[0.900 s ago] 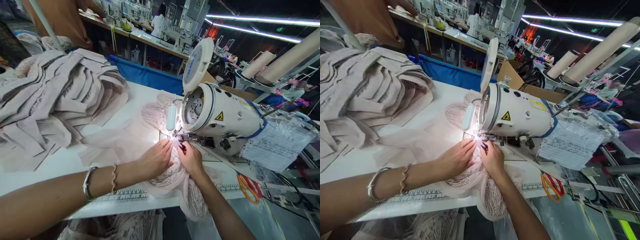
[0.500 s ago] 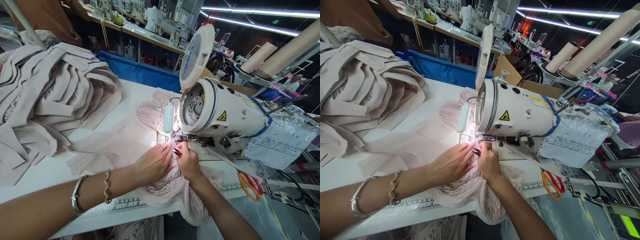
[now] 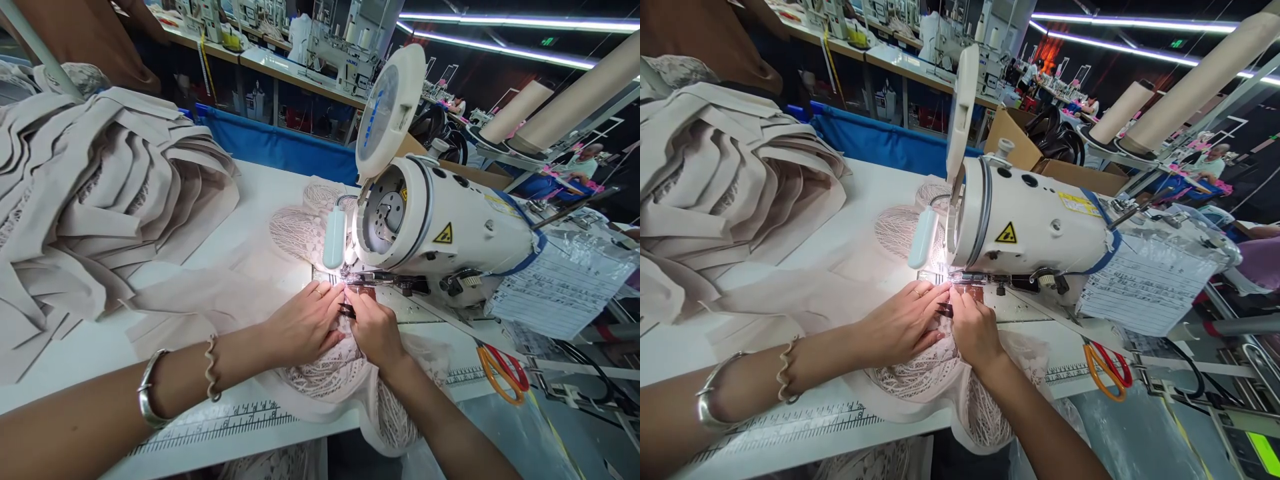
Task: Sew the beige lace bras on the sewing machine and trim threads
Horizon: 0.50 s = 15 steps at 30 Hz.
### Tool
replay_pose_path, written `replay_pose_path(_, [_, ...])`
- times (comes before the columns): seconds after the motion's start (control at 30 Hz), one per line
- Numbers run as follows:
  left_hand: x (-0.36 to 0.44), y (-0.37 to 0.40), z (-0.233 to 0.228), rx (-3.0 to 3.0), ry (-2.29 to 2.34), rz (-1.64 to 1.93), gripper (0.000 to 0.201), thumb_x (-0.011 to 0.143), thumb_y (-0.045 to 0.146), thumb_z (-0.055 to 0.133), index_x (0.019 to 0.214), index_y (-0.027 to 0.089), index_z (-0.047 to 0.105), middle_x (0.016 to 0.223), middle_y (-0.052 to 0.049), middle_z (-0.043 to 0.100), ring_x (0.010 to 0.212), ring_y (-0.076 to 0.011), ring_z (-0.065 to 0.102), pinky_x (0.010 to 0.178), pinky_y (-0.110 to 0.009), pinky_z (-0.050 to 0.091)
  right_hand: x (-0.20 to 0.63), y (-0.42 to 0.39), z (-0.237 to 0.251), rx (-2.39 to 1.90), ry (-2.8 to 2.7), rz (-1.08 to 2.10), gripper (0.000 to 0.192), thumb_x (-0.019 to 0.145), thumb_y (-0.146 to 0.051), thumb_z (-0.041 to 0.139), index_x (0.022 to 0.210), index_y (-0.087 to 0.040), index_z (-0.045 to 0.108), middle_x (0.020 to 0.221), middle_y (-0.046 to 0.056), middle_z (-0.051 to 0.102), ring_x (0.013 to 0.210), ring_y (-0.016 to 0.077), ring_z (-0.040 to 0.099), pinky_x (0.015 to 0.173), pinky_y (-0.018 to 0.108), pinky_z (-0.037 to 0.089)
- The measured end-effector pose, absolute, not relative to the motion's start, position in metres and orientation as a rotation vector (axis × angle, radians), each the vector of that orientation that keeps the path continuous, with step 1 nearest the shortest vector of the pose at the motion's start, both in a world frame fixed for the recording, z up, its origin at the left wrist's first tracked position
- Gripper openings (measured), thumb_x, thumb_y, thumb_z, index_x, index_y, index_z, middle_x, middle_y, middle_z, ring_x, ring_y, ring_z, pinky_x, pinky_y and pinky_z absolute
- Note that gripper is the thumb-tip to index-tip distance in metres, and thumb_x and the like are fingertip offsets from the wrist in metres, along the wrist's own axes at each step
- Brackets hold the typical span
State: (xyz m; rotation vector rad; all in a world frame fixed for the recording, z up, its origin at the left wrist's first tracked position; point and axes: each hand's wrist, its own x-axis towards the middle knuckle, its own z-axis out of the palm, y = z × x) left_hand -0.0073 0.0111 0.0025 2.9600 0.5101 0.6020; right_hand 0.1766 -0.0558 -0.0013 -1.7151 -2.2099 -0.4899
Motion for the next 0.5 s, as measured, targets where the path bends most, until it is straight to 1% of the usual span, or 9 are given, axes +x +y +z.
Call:
replay_pose_path(0.13, [-0.0086, 0.0118, 0.0019, 2.987, 0.569, 0.581, 0.062, 0.1, 0.048, 0.046, 0.137, -0.001, 0.052, 0.139, -0.024, 0.057, 0.118, -0.0352, 0.055, 0.104, -0.049, 0.037, 0.1757, -0.0553, -0.001, -1.798, -2.225, -0.468, 0.04, 0.093, -0.008, 0.045, 0.124, -0.011, 0.071, 0.076, 0.006, 0.071, 0.064, 0.0168, 0.068, 0.06, 0.023, 0.051])
replay_pose_path(0.2, [-0.0093, 0.013, 0.0012, 3.008, 0.585, 0.556, 0.064, 0.101, 0.051, 0.044, 0.139, 0.001, 0.051, 0.14, -0.024, 0.056, 0.122, -0.0361, 0.054, 0.107, -0.051, 0.035, 0.175, -0.0546, -0.0003, -1.82, -2.228, -0.464, 0.042, 0.092, -0.007, 0.045, 0.125, -0.011, 0.071, 0.076, 0.006, 0.072, 0.063, 0.017, 0.068, 0.059, 0.024, 0.051])
replay_pose_path(0.37, [-0.0091, 0.015, -0.0006, 3.034, 0.595, 0.528, 0.064, 0.101, 0.052, 0.043, 0.14, 0.001, 0.051, 0.142, -0.024, 0.055, 0.127, -0.0365, 0.052, 0.109, -0.051, 0.031, 0.1752, -0.0532, 0.0012, -1.845, -2.238, -0.432, 0.044, 0.089, -0.005, 0.045, 0.126, -0.009, 0.07, 0.079, 0.007, 0.073, 0.064, 0.0182, 0.069, 0.059, 0.025, 0.052])
replay_pose_path(0.5, [-0.0084, 0.0149, 0.001, 3.058, 0.605, 0.525, 0.063, 0.101, 0.051, 0.043, 0.137, 0.001, 0.054, 0.14, -0.025, 0.056, 0.127, -0.0372, 0.053, 0.109, -0.052, 0.031, 0.1749, -0.0522, 0.0035, -1.853, -2.255, -0.366, 0.045, 0.089, -0.004, 0.046, 0.127, -0.009, 0.068, 0.086, 0.009, 0.075, 0.071, 0.0191, 0.071, 0.062, 0.025, 0.052])
